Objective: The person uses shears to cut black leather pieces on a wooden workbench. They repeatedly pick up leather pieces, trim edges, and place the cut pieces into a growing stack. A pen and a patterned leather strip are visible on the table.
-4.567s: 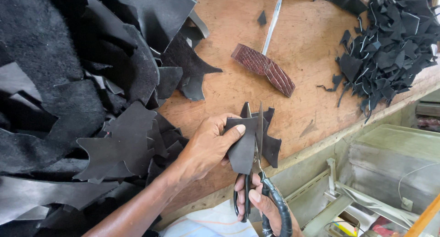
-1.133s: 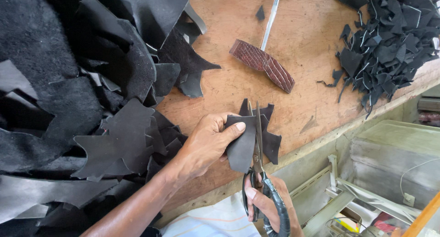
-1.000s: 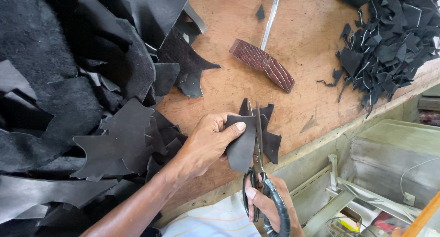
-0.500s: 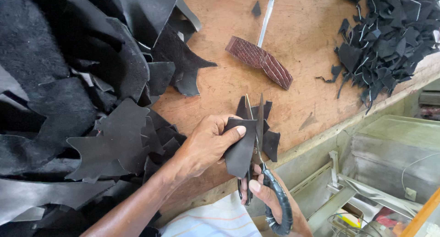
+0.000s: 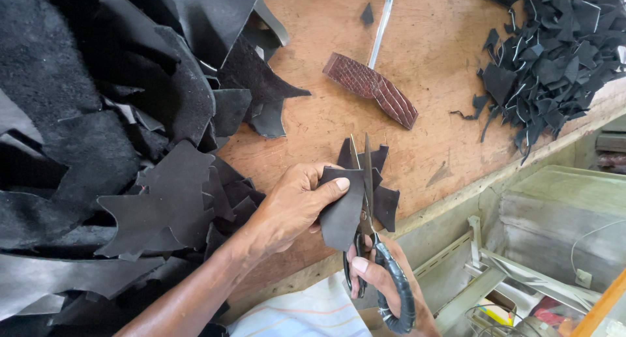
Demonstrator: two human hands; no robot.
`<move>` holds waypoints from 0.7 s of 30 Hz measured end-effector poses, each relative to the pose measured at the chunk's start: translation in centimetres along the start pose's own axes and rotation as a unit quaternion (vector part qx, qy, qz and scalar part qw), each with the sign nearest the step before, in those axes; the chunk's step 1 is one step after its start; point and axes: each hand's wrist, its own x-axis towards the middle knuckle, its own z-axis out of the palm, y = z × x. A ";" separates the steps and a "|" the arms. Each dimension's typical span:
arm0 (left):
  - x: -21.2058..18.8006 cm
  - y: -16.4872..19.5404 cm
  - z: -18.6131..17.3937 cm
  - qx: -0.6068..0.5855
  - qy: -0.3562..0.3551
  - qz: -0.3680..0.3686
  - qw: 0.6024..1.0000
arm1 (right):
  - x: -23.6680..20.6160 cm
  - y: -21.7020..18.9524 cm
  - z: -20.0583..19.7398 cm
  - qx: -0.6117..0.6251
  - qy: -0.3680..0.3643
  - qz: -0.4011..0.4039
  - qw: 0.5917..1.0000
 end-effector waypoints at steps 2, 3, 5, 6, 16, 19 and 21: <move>0.0 0.1 -0.1 0.013 -0.003 0.009 1.000 | -0.2 -0.1 0.1 -0.003 0.000 -0.007 1.000; 0.0 0.1 -0.1 0.019 -0.006 0.013 1.000 | -0.3 -0.2 0.1 -0.005 0.001 -0.010 1.000; -0.1 0.1 -0.1 0.023 -0.016 0.020 0.999 | -0.2 -0.3 0.1 0.017 -0.007 -0.014 1.000; -0.1 0.0 0.0 0.024 -0.021 0.022 0.999 | -0.1 -0.3 0.2 0.029 -0.011 -0.015 0.999; -0.2 -0.2 0.1 0.013 -0.009 0.050 0.999 | -0.6 -1.5 0.1 -0.050 -0.005 -0.040 0.998; 0.0 -0.4 0.0 0.011 0.001 0.119 0.993 | -0.9 -1.4 -0.3 -0.053 -0.045 -0.058 0.996; 0.3 -0.6 -0.1 0.014 0.010 0.109 0.994 | -1.2 -0.8 -0.4 -0.027 -0.049 -0.030 0.998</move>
